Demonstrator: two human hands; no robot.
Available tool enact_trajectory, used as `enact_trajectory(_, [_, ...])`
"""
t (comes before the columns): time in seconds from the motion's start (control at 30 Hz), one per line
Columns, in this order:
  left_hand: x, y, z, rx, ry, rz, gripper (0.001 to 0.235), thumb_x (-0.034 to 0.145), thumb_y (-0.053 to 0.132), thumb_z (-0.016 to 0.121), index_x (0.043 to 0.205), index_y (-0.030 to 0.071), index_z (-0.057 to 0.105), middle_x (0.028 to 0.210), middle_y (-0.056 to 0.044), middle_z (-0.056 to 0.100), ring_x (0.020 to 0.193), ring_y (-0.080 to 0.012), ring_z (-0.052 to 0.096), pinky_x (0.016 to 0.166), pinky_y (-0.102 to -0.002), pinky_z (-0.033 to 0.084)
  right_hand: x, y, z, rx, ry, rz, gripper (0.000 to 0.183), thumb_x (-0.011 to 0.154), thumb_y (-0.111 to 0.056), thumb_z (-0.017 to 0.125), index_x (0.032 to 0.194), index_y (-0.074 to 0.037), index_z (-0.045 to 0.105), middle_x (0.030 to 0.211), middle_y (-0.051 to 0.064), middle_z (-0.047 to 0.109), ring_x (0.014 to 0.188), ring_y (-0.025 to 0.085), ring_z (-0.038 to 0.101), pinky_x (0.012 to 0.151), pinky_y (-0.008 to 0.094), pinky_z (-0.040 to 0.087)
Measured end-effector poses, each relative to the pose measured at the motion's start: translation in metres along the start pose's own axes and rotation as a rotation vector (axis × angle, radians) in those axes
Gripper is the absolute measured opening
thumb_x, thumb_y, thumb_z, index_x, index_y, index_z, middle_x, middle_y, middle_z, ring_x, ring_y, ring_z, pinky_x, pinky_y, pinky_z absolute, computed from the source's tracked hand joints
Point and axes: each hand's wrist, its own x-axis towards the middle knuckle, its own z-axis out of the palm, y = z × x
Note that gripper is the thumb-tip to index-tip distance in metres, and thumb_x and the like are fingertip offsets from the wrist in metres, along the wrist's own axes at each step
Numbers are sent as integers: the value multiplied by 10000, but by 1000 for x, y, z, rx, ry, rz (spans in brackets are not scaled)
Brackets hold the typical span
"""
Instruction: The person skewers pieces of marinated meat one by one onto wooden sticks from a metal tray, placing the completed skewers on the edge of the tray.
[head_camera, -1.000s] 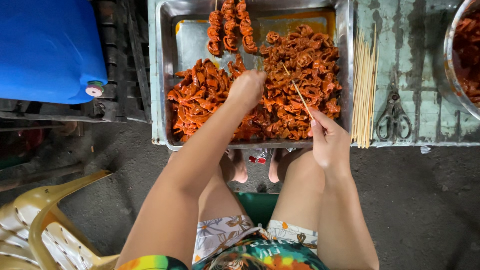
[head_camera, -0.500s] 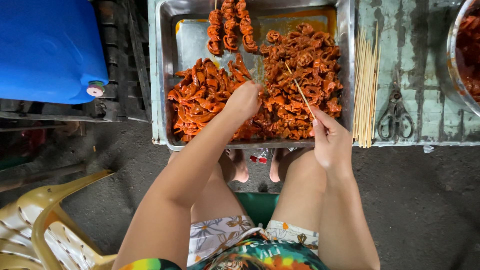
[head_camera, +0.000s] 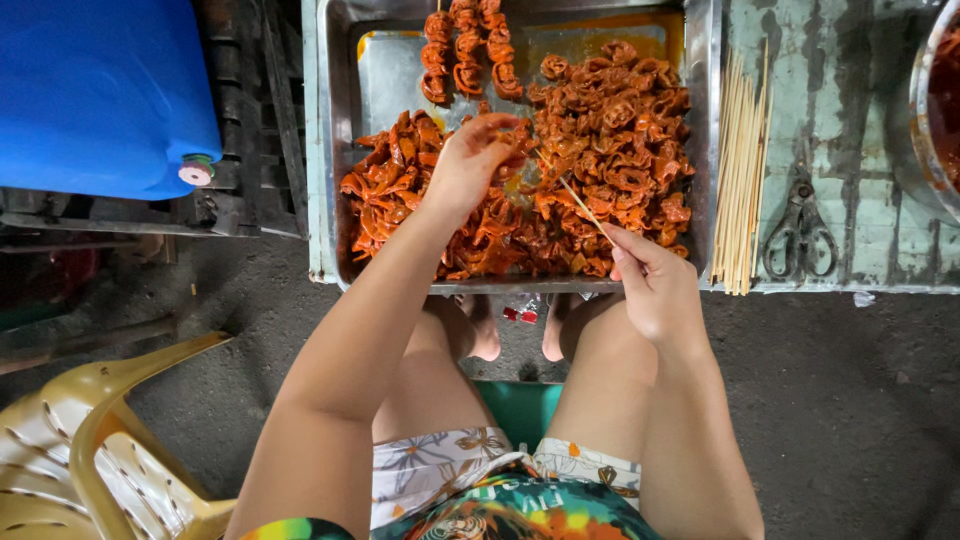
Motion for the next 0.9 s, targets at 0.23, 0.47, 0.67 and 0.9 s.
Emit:
enact_trajectory(0.23, [-13,9,-2,39,-3,63,243,991,100,649,1207,-4,604,1059,-80,694,921,-127,693,759,-267,570,-3,-6,3,30,-4,-39,320,1008,-107,598,1310,-93,704,854,9,691,730,74,626,678,241,511])
enact_trajectory(0.47, [-25,21,12,22,-74,146,189,1019,47,641,1188,-9,705,1013,-42,717,906,-92,660,825,-251,581,-4,-10,2,-24,-19,-20,329,1009,-104,599,1317,-121,713,796,26,684,714,88,619,672,250,498])
enact_trajectory(0.67, [-49,41,31,464,38,65,262,965,75,643,1210,75,734,1008,-22,768,774,-86,640,668,-235,536,-1,-2,7,42,-14,-34,320,1007,-92,601,1310,-98,705,833,0,691,719,71,617,679,237,508])
enact_trajectory(0.9, [-66,31,31,389,178,426,448,1010,39,627,1451,2,560,1194,-136,678,941,-141,647,807,-277,557,5,18,9,220,-59,-7,325,1018,-74,605,1329,-75,697,845,-23,650,742,56,585,697,215,488])
